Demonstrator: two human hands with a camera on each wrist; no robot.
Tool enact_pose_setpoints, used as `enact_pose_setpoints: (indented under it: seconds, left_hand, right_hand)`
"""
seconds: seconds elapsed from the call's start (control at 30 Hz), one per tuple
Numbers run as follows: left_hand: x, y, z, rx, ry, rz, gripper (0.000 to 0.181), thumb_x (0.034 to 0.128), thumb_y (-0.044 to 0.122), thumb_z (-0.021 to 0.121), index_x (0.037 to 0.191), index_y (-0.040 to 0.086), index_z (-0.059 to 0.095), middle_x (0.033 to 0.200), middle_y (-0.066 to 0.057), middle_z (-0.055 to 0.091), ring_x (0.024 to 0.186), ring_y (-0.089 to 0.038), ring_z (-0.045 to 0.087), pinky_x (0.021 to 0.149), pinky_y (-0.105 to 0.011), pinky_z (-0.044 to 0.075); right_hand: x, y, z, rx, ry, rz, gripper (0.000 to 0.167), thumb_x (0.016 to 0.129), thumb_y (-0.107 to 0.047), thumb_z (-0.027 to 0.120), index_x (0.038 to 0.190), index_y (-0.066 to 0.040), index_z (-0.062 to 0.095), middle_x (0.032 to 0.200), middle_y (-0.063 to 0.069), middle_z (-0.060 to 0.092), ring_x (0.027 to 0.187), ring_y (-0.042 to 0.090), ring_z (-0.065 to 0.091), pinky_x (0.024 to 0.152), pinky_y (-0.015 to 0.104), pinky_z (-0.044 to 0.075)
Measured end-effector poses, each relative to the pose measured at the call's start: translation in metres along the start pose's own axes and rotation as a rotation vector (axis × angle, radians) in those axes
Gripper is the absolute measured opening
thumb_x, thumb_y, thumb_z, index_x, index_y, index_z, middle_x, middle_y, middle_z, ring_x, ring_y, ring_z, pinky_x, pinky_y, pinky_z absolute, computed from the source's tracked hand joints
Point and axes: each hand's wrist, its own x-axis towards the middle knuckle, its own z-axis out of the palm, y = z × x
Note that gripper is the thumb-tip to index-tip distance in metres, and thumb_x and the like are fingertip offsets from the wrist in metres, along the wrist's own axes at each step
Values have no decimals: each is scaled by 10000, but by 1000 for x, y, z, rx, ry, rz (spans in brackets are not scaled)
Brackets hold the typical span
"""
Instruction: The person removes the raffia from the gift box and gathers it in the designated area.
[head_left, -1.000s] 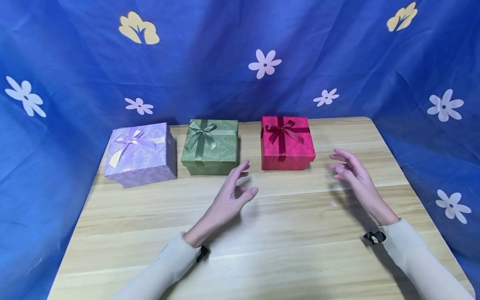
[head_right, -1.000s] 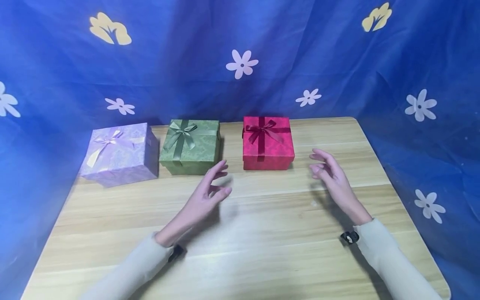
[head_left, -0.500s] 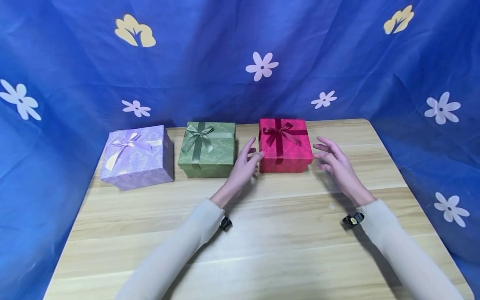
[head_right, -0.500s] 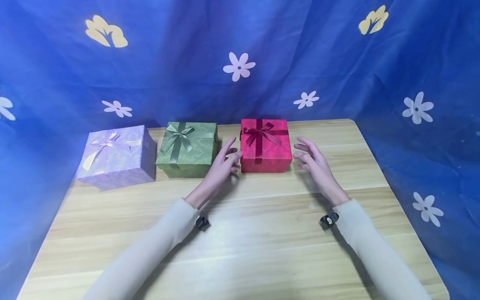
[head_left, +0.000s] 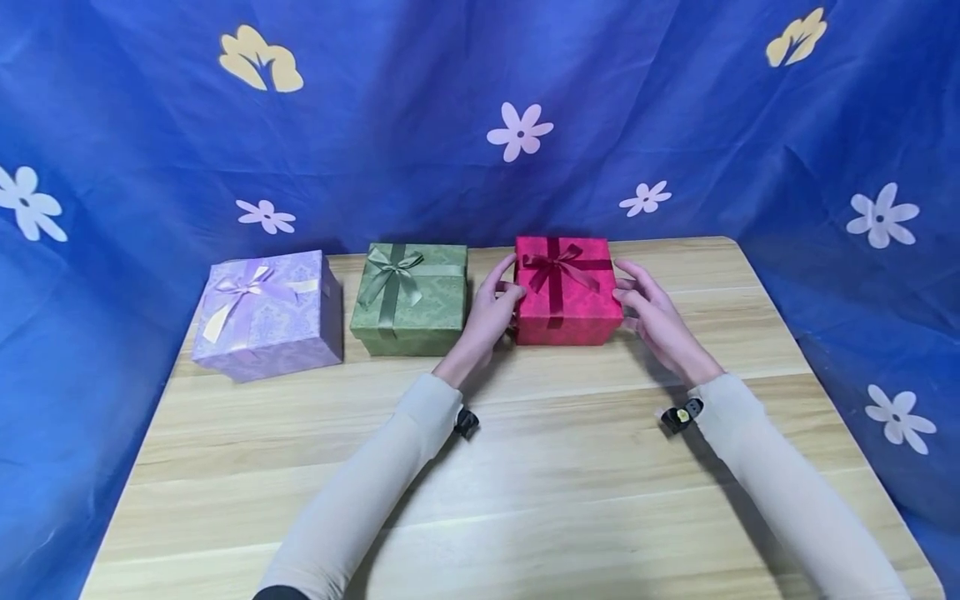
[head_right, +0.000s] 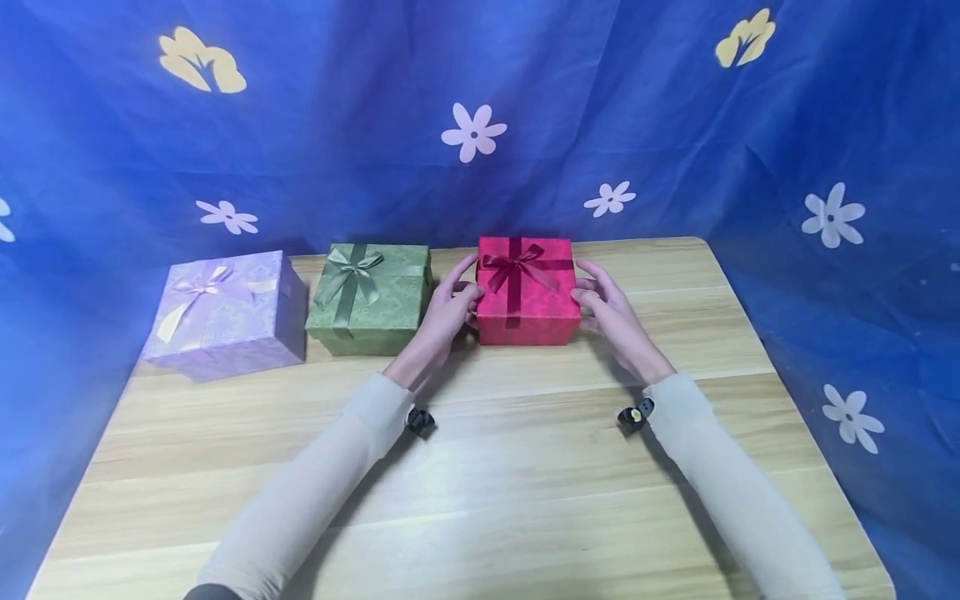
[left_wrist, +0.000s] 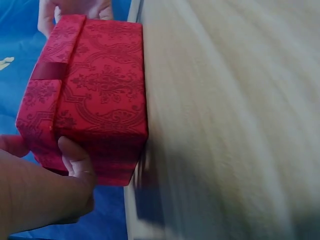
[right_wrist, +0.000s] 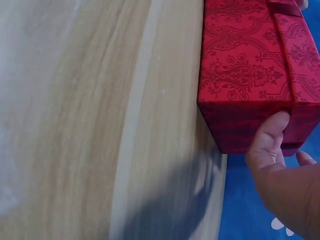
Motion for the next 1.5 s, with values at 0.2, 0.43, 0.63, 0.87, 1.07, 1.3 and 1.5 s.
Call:
enact_pose_setpoints:
  seconds: [0.2,0.43,0.63,0.87,1.07,1.3,1.5]
  left_hand:
    - [0,0,2,2,16,-20,653,1063,49,589,1673,251,476,1058,-47,574,820,-118,552,692,-243,479]
    - [0,5,5,-15,20,-19,659,1056,37,594,1677,220,471,1050,-56,571,793,-127,555,677,-242,486]
    - [2,10,6,-13,13,-4,642,1067,52,610,1673,219,479,1047,-47,578,787,-122,559,684,-253,497]
    - [1,14,2,-7,13,37,624,1056,55,618,1654,198,510,1052,-60,594,783,-117,548,738,-353,488]
    - [-1,17,-1,3,17,63,595,1062,83,630,1634,214,537,1088,-79,612,816,-156,576,791,-475,513]
    - [-9,26,-3,-31,44,112,514,1049,38,673,1554,119,618,1018,-41,634,902,-207,586,719,-286,480]
    - [-21,37,-5,-87,22,82,428,1048,44,690,1460,-63,643,1072,-72,708,917,-112,634,890,-367,577]
  right_hand:
    - [3,2,0,43,0,43,611,1127,-60,532,1709,-131,361,1381,75,464,1105,147,598,812,244,579]
    - [5,-4,-2,81,-9,32,607,1126,-48,551,1702,-107,369,1373,93,477,1079,146,617,834,235,588]
    - [4,-12,-3,85,-8,-5,569,1129,-58,565,1675,-92,410,1345,99,489,1121,165,592,842,224,585]
    - [3,-15,-1,94,22,-9,543,1115,-72,599,1641,-105,469,1289,81,508,1015,122,600,714,173,528]
    - [3,-20,2,86,35,-28,544,1106,-67,612,1633,-107,485,1314,89,501,1103,151,586,744,201,563]
    - [-6,-28,8,100,48,-63,471,1099,-54,634,1557,-75,525,1337,96,519,1114,151,598,762,183,568]
    - [-18,-35,7,126,44,-56,325,1090,-59,657,1412,-55,609,1332,85,585,1061,120,645,811,185,580]
